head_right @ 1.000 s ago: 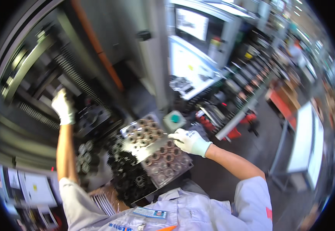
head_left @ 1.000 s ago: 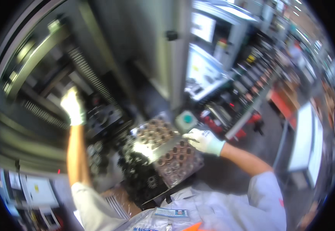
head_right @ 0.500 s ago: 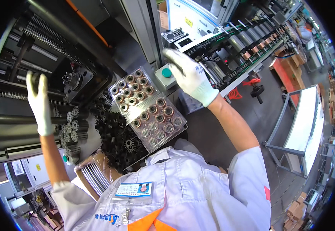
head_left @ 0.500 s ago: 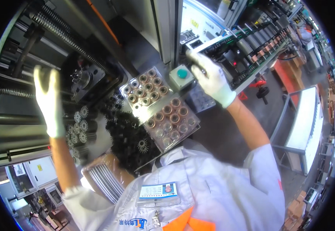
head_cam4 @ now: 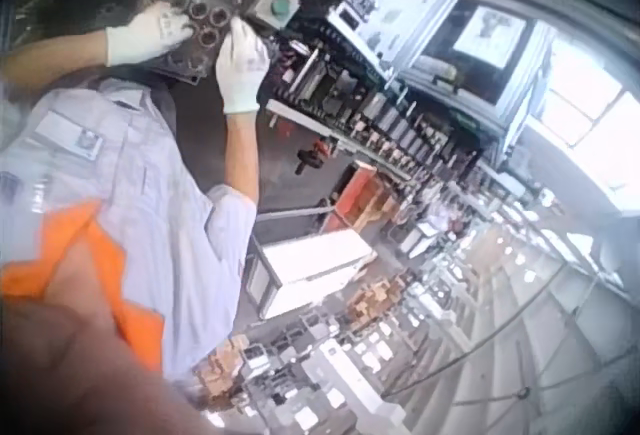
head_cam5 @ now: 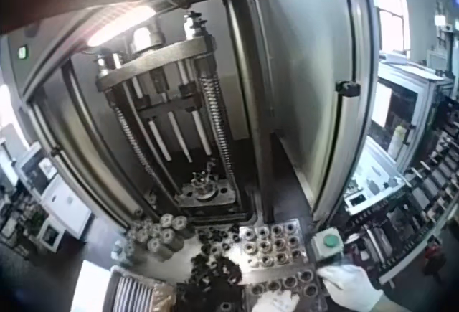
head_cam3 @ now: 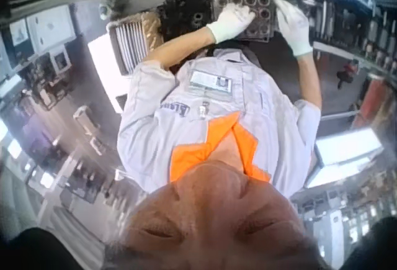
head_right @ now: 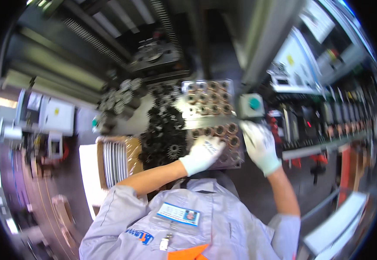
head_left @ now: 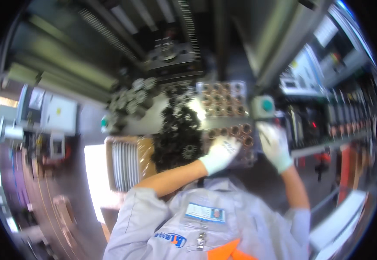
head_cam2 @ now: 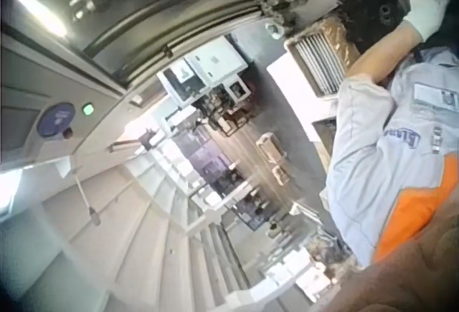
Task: The person unloads assembled motor rotors from a conveyor into a container, unpacks rotor cores and parts from boxes, and assembles shafts, rotor cores, and commutators using a press machine.
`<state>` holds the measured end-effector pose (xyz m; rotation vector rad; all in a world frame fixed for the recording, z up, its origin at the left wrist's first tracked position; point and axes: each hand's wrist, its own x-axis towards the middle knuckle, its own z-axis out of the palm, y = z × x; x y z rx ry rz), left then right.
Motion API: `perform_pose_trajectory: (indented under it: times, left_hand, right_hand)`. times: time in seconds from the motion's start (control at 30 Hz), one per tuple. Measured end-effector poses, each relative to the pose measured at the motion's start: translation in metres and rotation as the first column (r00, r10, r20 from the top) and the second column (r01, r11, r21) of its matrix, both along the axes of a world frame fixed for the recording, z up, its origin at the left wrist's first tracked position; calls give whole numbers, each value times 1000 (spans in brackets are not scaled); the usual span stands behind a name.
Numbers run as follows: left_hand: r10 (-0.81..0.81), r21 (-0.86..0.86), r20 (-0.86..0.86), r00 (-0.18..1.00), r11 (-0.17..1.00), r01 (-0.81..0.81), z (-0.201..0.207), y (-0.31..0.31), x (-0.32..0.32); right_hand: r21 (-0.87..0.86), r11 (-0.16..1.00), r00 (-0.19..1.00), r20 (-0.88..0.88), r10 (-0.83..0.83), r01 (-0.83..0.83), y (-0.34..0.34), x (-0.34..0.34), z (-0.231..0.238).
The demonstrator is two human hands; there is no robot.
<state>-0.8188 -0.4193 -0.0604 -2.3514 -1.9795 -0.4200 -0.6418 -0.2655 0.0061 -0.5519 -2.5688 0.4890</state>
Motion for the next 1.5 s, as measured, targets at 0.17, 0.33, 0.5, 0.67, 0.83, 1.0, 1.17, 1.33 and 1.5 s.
perform_pose_trajectory:
  times: [0.17, 0.33, 0.5, 0.67, 0.83, 1.0, 1.17, 1.33, 1.5]
  left_hand:
    - [125, -307, 100, 987, 948, -89, 16, 14, 4]
    - [283, -287, 235, 930, 934, -211, 39, 10, 10]
    - [286, -90, 876, 388, 888, -451, 68, -49, 13]
    - [288, -393, 906, -310, 845, -362, 100, -158, 16]
    - [403, -489, 866, -295, 566, -663, 88, -304, 39]
    - [584, -223, 803, -120, 108, -969, 82, -460, 94]
    - [807, -132, 534, -252, -215, -968, 61, -557, 157]
    - [895, 73, 426, -134, -181, -981, 27, -576, 195]
    - [839, 191, 515, -179, -315, -930, 7, -570, 205]
  right_hand:
    - [-264, 959, 988, 76, 132, -108, -38, 13, -27]
    - [-507, 860, 991, 77, 111, -57, -22, 16, -28]
    - [-497, 865, 994, 40, 105, -72, -17, -2, -15]
    - [-564, 729, 919, -171, 356, -388, -78, -75, 16]
    - [-606, 414, 646, -227, 729, -679, -220, -135, 41]
    - [-449, 41, 168, -246, 955, -893, -388, -183, 35]
    - [-285, -321, -317, -62, 947, -903, -516, -228, -5]
    - [-96, -637, -638, 247, 729, -765, -605, -232, -59]
    - [-108, -836, -803, 367, 469, -538, -645, -207, -77]
